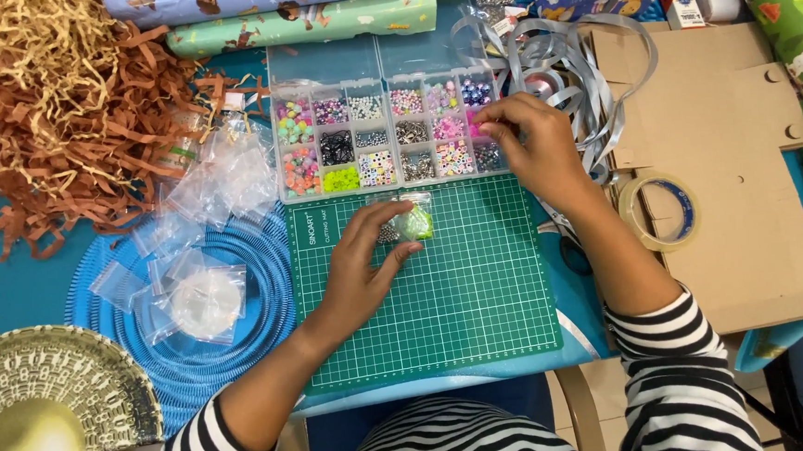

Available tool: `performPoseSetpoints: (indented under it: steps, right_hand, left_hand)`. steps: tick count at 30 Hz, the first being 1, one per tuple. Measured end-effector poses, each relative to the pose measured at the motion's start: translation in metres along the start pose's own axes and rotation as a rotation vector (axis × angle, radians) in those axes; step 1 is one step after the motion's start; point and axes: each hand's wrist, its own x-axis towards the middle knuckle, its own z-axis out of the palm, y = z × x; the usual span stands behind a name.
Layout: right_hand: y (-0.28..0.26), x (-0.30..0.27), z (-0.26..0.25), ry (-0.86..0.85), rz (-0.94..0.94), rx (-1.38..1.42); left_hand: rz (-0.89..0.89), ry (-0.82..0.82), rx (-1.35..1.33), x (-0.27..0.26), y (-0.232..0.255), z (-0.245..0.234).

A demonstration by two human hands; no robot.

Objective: Picking up small decorative beads from a storage container and placing them into a small plastic bag.

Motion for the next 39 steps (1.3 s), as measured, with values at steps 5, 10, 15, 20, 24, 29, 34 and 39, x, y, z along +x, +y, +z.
performPoseSetpoints:
  steps: [5, 10, 15, 20, 24, 29, 34, 39]
  right_hand:
    - [-0.098, -0.011, -0.003, -0.099, -0.058, 0.322]
    - [-0.113, -0.029, 0.011, -0.123, -0.158, 0.303]
    - [-0.116, -0.033, 0.016, -0.128, -0.2, 0.355]
    - [-0.121, -0.027, 0.012, -0.1, -0.065, 0.545]
    - [-0.126, -0.026, 0.012, -0.08, -0.004, 0.617]
    - [-0.123, -0.032, 0.017, -0.075, -0.032, 0.541]
    - [-0.123, -0.033, 0.018, -0.059, -0.016, 0.539]
    - [-0.124, -0.033, 0.02, -0.047, 0.095, 0.666]
  left_hand:
    - [0.0, 0.022, 0.014, 0.001, -0.003, 0.004]
    - [-0.021, 0.017, -0.001, 0.0, -0.01, 0.006]
    - [-0.053, 0.025, -0.028, -0.002, -0.013, 0.005]
    - [-0.06, 0.022, -0.038, 0.0, -0.008, 0.004]
    - [-0.068, 0.018, -0.037, 0.002, -0.004, 0.004]
    - [-0.064, 0.002, -0.048, 0.002, -0.004, 0.004]
    - [-0.069, -0.004, -0.059, 0.0, -0.007, 0.006]
    - [-0.119, -0.031, -0.14, 0.0, -0.006, 0.006]
